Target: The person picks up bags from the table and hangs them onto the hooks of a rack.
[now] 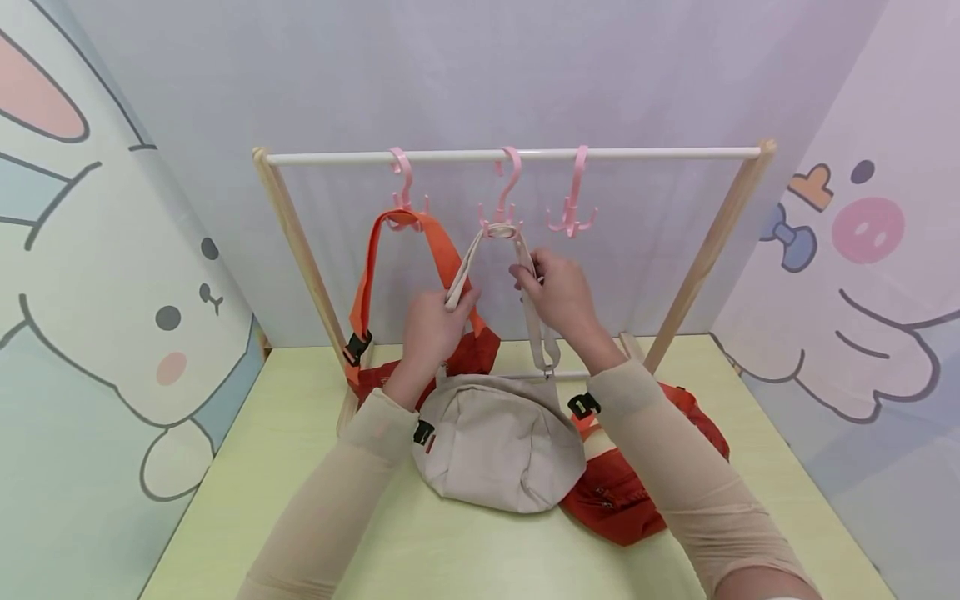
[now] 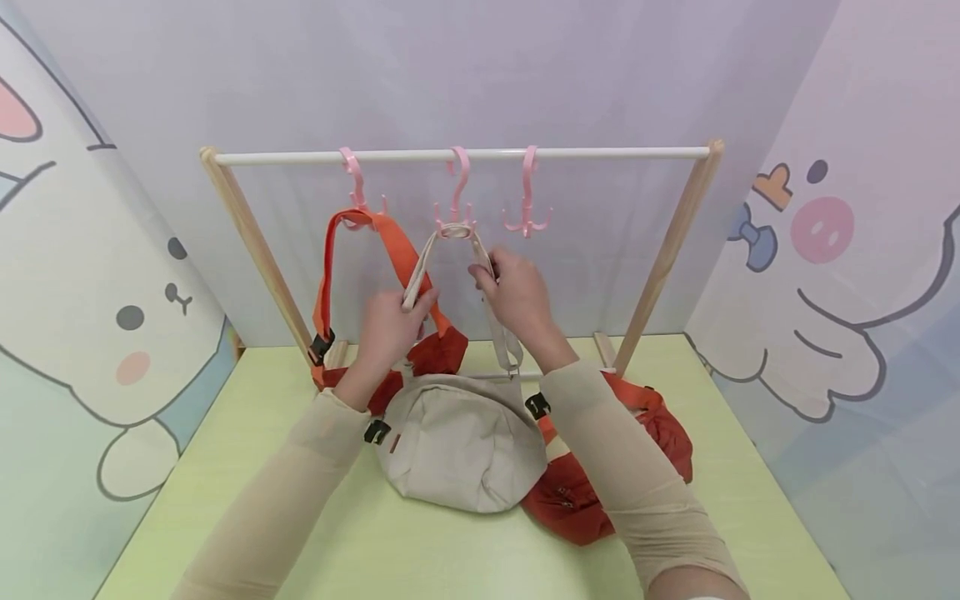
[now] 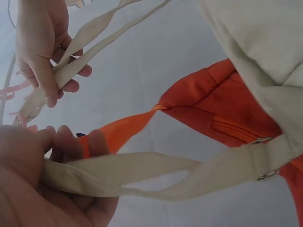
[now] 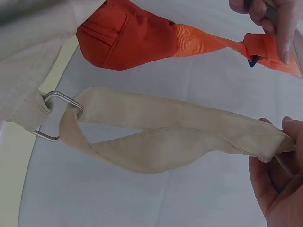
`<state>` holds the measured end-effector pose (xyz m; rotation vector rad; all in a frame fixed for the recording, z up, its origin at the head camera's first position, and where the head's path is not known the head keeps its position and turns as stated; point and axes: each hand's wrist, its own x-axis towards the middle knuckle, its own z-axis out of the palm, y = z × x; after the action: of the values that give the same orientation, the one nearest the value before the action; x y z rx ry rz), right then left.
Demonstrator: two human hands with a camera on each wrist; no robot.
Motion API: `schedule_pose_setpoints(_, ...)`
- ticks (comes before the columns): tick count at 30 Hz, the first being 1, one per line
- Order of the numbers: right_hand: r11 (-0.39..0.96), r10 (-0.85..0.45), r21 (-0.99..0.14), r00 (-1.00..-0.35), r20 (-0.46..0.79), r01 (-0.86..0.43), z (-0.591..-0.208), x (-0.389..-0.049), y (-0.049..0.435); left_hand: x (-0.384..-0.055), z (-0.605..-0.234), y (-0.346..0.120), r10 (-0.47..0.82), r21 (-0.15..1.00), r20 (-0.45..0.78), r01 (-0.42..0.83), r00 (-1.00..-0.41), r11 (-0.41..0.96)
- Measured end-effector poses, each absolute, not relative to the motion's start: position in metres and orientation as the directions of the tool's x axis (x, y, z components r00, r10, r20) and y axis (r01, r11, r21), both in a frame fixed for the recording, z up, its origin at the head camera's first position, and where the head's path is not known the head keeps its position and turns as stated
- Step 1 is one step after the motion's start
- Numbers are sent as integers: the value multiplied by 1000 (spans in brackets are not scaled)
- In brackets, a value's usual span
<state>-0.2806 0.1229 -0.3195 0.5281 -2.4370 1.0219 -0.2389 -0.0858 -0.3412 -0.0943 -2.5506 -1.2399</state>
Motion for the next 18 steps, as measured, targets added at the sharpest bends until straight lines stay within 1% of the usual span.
schedule_pose_setpoints(8,667,-173,-569,-843,510,-481,-332,-281,125,-240,-363,-95,-63,789,294,206,-954,578)
schedule_pose_setpoints(18,673,-164,-582,-860,482,-455,-347,-281,129,-242,-381,-104,-27,798,276,214,-961,564)
